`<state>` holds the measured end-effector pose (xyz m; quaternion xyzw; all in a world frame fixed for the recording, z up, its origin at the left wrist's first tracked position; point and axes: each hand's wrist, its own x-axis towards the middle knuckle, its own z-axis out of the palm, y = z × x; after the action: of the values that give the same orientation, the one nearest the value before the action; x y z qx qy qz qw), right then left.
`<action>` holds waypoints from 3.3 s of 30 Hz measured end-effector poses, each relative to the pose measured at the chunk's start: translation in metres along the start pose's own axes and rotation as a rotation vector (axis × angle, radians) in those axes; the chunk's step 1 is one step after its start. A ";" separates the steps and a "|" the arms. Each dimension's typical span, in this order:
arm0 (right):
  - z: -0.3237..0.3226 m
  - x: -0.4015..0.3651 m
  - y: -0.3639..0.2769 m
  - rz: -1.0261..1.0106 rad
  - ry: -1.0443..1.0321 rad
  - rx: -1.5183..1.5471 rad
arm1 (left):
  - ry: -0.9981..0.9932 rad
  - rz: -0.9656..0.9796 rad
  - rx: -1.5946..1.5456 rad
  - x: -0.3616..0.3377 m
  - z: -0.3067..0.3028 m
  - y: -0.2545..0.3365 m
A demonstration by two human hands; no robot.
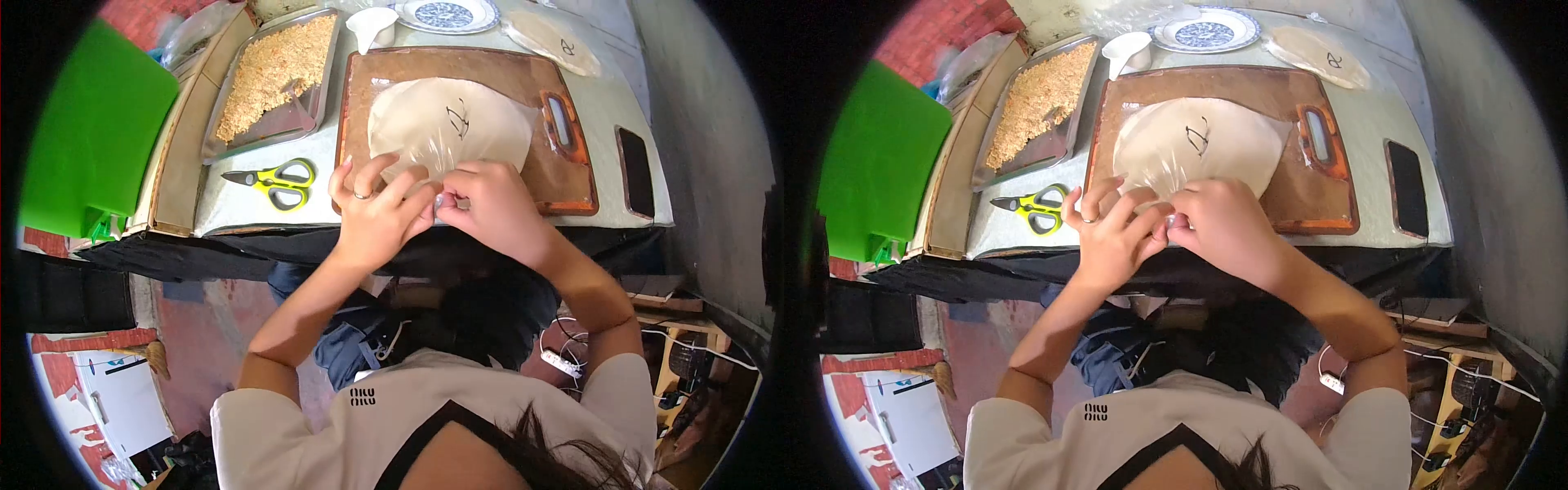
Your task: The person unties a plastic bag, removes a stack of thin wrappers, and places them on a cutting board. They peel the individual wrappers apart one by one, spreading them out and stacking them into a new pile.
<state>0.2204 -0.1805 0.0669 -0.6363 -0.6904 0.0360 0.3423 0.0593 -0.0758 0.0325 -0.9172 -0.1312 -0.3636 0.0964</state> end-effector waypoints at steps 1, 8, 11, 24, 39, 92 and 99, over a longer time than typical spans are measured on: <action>0.003 -0.002 0.000 0.014 0.021 0.006 | 0.009 -0.017 -0.004 -0.002 0.003 0.002; 0.016 -0.002 0.008 0.131 0.049 0.190 | 0.051 0.104 0.001 -0.002 0.008 -0.010; 0.022 -0.003 0.001 0.221 0.153 0.257 | 0.119 0.107 0.060 -0.008 0.017 -0.011; 0.054 -0.014 -0.005 0.255 0.614 0.315 | 0.153 -0.367 0.056 -0.018 0.032 0.034; 0.006 0.001 -0.004 0.006 -0.021 -0.039 | -0.027 0.043 -0.037 0.000 -0.001 -0.008; 0.016 -0.010 0.011 0.251 0.153 0.241 | -0.009 -0.416 -0.359 -0.001 0.018 0.029; 0.033 -0.013 0.016 0.306 0.316 0.299 | -0.071 -0.562 -0.430 -0.003 0.021 0.031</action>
<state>0.2162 -0.1769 0.0287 -0.6734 -0.5112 0.0890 0.5265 0.0807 -0.1002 0.0132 -0.8568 -0.3022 -0.3629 -0.2072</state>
